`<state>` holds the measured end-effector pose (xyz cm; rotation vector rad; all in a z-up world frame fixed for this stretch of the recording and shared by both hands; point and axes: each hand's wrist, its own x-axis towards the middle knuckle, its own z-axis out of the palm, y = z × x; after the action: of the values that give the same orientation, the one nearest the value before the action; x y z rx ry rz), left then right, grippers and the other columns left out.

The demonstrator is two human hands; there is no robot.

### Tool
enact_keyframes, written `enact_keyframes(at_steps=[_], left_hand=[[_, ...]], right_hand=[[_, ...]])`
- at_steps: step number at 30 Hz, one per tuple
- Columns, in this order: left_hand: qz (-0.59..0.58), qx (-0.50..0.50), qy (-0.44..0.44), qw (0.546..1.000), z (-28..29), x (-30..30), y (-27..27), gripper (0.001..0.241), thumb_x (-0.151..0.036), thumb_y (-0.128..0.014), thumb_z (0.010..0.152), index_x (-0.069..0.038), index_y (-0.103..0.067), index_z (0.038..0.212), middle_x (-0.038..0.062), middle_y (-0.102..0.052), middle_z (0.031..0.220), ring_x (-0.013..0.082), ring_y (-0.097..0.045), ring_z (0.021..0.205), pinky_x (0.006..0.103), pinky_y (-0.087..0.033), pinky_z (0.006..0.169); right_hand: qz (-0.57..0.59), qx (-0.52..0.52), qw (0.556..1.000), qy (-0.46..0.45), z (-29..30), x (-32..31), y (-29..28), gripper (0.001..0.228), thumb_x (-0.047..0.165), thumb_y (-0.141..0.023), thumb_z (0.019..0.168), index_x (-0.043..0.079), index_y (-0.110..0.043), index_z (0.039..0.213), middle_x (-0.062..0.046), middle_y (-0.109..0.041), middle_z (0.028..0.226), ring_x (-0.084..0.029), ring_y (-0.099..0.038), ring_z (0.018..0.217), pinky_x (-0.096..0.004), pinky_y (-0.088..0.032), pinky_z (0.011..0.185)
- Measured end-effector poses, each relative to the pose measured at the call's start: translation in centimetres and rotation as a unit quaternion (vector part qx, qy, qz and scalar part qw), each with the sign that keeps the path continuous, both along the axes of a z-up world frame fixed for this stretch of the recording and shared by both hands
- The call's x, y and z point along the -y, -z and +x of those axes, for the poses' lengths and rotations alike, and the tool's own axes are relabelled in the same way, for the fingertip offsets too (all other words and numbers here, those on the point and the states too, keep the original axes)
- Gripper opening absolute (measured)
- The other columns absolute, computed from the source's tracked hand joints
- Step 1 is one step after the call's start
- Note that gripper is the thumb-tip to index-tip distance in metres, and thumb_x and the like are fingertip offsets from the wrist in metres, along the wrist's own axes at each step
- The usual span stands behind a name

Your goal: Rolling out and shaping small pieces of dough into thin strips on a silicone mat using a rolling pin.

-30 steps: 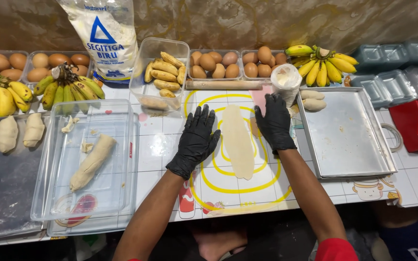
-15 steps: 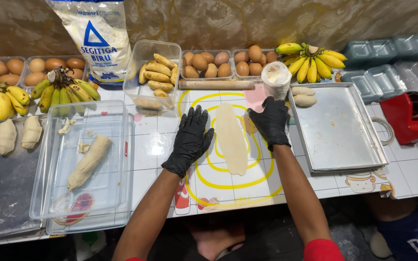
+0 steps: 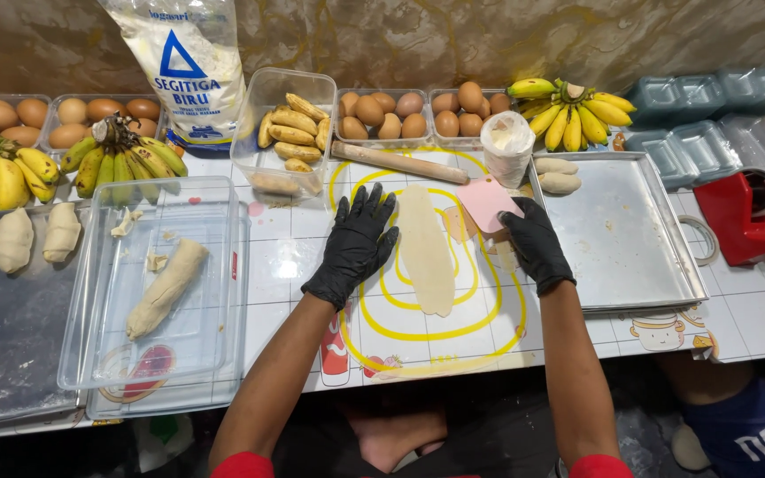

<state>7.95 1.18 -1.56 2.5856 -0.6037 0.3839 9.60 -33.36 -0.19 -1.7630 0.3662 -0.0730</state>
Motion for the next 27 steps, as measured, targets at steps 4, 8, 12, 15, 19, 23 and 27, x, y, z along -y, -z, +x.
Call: enact_keyframes(at_steps=[4, 8, 12, 15, 19, 23, 27], left_hand=[[0.02, -0.001, 0.004, 1.0, 3.5, 1.1, 1.3, 0.057, -0.043, -0.041, 0.106, -0.027, -0.036, 0.16, 0.008, -0.033, 0.167, 0.0369, -0.029, 0.153, 0.0576, -0.013, 0.125], [0.031, 0.017, -0.025, 0.999, 7.0, 2.1, 2.3, 0.056, -0.044, -0.039, 0.107, -0.026, -0.037, 0.16, 0.008, -0.029, 0.169, 0.0366, -0.025, 0.155, 0.0595, -0.009, 0.125], [0.019, 0.022, -0.032, 0.999, 8.1, 2.2, 2.3, 0.054, -0.039, -0.035, 0.11, -0.023, -0.035, 0.162, 0.009, -0.026, 0.17, 0.0373, -0.021, 0.156, 0.059, -0.008, 0.125], [0.025, 0.01, -0.019, 0.999, 6.8, 2.3, 1.9, 0.055, -0.039, -0.036, 0.109, -0.023, -0.034, 0.162, 0.011, -0.03, 0.168, 0.0377, -0.024, 0.155, 0.0575, -0.008, 0.125], [0.052, 0.002, 0.0, 0.999, 3.9, 3.6, 1.7, 0.06, -0.042, -0.042, 0.104, -0.021, -0.037, 0.16, 0.011, -0.029, 0.168, 0.0372, -0.026, 0.154, 0.0582, -0.014, 0.124], [0.031, -0.01, 0.049, 0.998, 2.4, 4.2, 1.6, 0.062, -0.045, -0.044, 0.103, -0.02, -0.037, 0.16, 0.008, -0.033, 0.167, 0.0338, -0.025, 0.155, 0.0567, -0.012, 0.126], [0.01, -0.012, 0.058, 0.998, 2.5, 4.0, 1.1, 0.06, -0.043, -0.045, 0.104, -0.017, -0.04, 0.158, 0.009, -0.036, 0.165, 0.0345, -0.027, 0.154, 0.0568, -0.01, 0.126]], right_hand=[[0.098, -0.003, 0.993, 0.062, -3.5, -0.5, -1.7, 0.037, 0.024, -0.077, 0.087, 0.011, -0.065, 0.12, -0.004, -0.06, 0.079, -0.019, -0.065, 0.061, -0.024, -0.05, 0.055], [0.193, 0.058, 0.978, 0.061, -3.3, 1.8, 0.6, 0.022, 0.008, -0.069, 0.083, 0.004, -0.063, 0.104, -0.014, -0.067, 0.072, -0.027, -0.071, 0.053, -0.03, -0.053, 0.043], [0.277, 0.097, 0.954, 0.064, -1.2, 4.7, 4.6, 0.036, 0.001, -0.063, 0.08, 0.002, -0.066, 0.116, -0.013, -0.065, 0.079, -0.03, -0.071, 0.055, -0.027, -0.056, 0.046], [0.264, 0.091, 0.96, 0.014, -0.7, 1.7, 2.5, 0.053, -0.004, -0.057, 0.075, 0.001, -0.058, 0.128, -0.014, -0.06, 0.079, -0.023, -0.059, 0.048, -0.027, -0.052, 0.039], [0.295, 0.068, 0.953, 0.014, 2.9, -1.4, 2.0, 0.067, -0.006, -0.052, 0.076, 0.009, -0.052, 0.142, -0.016, -0.053, 0.088, -0.023, -0.05, 0.046, -0.029, -0.054, 0.04], [0.141, 0.079, 0.986, -0.035, 3.2, -6.2, -1.8, 0.037, 0.005, -0.055, 0.077, 0.004, -0.056, 0.115, -0.014, -0.044, 0.057, -0.025, -0.048, 0.029, -0.031, -0.034, 0.024], [-0.306, 0.03, 0.952, -0.008, 1.9, -9.7, -6.3, 0.064, 0.047, -0.056, 0.095, 0.025, -0.047, 0.154, -0.017, -0.068, 0.127, -0.037, -0.06, 0.126, -0.049, -0.05, 0.102]])
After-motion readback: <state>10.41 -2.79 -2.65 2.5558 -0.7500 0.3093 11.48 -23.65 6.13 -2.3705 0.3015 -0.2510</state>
